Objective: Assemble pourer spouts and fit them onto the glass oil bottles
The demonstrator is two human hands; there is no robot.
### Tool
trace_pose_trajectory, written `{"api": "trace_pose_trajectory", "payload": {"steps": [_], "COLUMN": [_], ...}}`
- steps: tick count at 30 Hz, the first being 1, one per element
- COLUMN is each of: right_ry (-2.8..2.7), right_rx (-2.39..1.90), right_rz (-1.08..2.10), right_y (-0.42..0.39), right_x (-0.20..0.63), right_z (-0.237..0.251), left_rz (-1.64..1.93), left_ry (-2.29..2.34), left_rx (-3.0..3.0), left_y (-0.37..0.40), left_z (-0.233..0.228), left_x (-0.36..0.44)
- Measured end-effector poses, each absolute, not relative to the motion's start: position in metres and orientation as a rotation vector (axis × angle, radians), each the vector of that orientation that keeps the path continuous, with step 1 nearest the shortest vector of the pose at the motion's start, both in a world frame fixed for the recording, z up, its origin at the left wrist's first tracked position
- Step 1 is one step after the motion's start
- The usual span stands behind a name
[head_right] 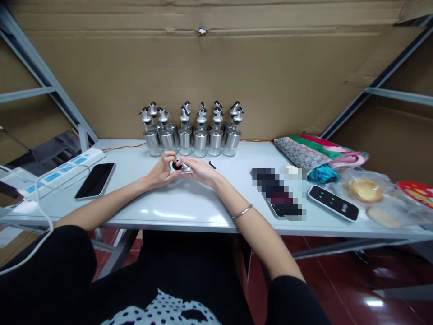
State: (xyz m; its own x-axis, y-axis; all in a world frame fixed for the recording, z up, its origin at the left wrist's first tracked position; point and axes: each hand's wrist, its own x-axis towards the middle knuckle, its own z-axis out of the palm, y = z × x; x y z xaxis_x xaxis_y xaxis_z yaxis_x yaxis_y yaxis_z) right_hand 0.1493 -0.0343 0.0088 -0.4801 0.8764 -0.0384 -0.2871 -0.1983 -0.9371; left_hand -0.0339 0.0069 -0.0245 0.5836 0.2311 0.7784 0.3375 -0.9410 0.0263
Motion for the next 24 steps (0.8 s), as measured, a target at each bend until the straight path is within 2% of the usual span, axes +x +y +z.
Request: {"api": "trace_pose_trajectory", "payload": {"steps": [7, 16, 24], "right_ry": [-1.317, -1.235, -1.334], "right_rx": [-0.812, -0.792, -0.832], "right_rz": [1.697, 1.689, 1.599], "right_y": [-0.028, -0.023, -0.025], "right_x": [0.164, 0.166, 0.167], "right_z": [0.010, 0.008, 0.012], "left_rz": [-1.165, -1.251, -1.231], "left_ry": [-0.580, -0.594, -0.849], "left_rx": [-2.654, -2.646, -2.749], "left_y": [0.004, 0.006, 0.002], "left_z": [-0.016, -0.016, -0.013], "left_x": [-0.037, -0.037, -0.035]}}
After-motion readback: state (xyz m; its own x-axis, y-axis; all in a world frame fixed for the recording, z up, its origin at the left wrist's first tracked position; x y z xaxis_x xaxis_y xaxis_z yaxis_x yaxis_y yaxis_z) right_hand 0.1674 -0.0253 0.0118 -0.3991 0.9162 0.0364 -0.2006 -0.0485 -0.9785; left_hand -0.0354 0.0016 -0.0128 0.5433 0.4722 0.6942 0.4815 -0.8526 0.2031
